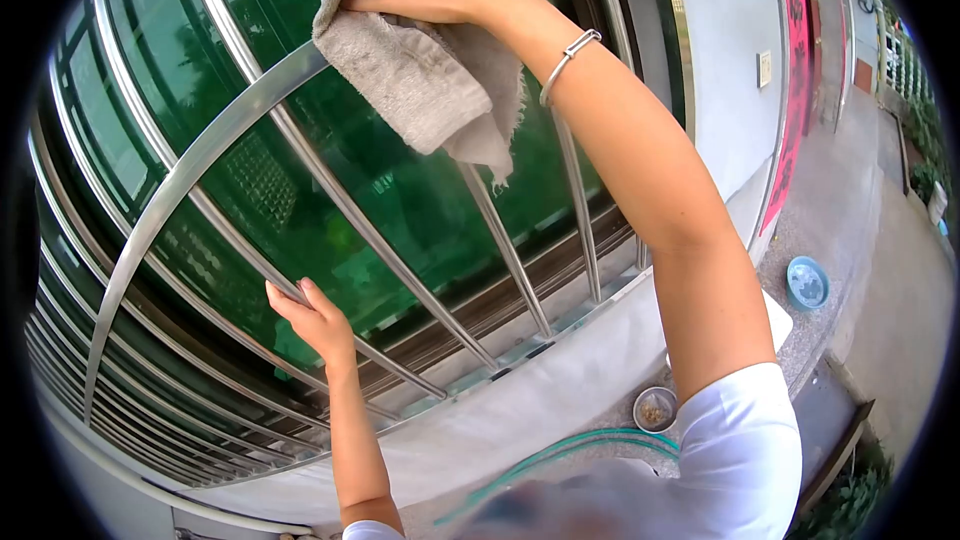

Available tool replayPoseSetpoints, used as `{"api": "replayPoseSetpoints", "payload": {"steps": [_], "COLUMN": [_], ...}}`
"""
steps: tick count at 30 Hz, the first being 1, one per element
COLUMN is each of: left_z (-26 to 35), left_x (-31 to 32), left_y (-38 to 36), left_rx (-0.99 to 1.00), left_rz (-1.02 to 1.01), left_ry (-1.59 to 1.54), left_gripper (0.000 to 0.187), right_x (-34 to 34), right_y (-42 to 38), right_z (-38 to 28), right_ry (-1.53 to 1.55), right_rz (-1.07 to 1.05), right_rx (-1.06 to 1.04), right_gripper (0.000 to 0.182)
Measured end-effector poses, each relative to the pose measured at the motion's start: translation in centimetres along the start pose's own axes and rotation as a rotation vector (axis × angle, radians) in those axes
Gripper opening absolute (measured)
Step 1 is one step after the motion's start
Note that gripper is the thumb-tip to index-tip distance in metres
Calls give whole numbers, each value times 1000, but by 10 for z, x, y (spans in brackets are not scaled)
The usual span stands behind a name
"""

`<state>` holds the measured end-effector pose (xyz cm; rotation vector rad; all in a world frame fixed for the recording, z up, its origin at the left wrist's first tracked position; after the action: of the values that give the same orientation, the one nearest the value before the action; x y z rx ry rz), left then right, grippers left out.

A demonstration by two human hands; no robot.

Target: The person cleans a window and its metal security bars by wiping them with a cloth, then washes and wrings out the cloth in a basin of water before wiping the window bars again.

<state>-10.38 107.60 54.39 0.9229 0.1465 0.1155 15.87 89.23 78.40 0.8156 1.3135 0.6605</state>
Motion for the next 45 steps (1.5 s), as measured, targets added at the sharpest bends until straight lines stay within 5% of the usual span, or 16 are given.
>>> {"api": "replayPoseSetpoints", "payload": {"steps": [8,10,14,16,18,22,24,27,29,30,32,34,36,38,39,45], "left_z": [-14,-14,-7,-10,-12,-21,-4,-24,-25,-24,-6,-6,-9,-8,-10,-19], "left_x": [-2,-1,-2,-2,-2,-3,-6,-3,-4,-3,-3,-4,-4,-4,-4,-5], "left_y": [0,0,-2,-1,-1,0,-3,0,1,1,0,-2,-2,-2,-2,-2], "left_rx": [-32,-99,-29,-21,0,-31,167,-158,-117,-95,15,27,-62,-23,1,-50], "left_rz": [-12,-31,53,49,69,57,139,-6,32,54,115,131,96,107,127,128], "left_ry": [127,96,107,115,113,136,181,158,152,151,182,183,158,164,201,244], "left_gripper": [51,50,50,49,48,49,50,49,49,49,48,48,48,48,48,49], "right_x": [-3,-14,-53,-49,-31,-41,-43,-45,-35,-41,-64,-64,-71,-71,-70,-72], "right_y": [-50,-76,-109,-101,-78,-46,-45,-97,-125,-135,-159,-162,-157,-129,-125,-80], "right_z": [31,31,44,65,137,139,133,116,143,142,129,160,175,189,211,238], "right_ry": [-249,-392,-331,-311,-165,-133,-138,-420,-444,-402,-350,-352,-250,109,63,-245], "right_rz": [68,346,603,444,299,138,92,-56,-132,190,509,394,492,342,263,71], "right_rx": [-88,-376,-391,-314,87,26,-66,159,279,-12,-307,-58,-22,165,397,34], "right_gripper": [52,54,58,51,43,44,45,48,57,60,64,64,57,51,48,55]}}
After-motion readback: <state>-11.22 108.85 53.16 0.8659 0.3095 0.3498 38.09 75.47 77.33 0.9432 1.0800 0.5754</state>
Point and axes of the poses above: each hand's wrist, its own y-axis towards the middle knuckle, its own x-axis out of the palm, z = x × y, the point moved 9 cm from there along y, towards the middle knuckle, and after that the axes turned 12 degrees about -x, right-handed, at the moved point
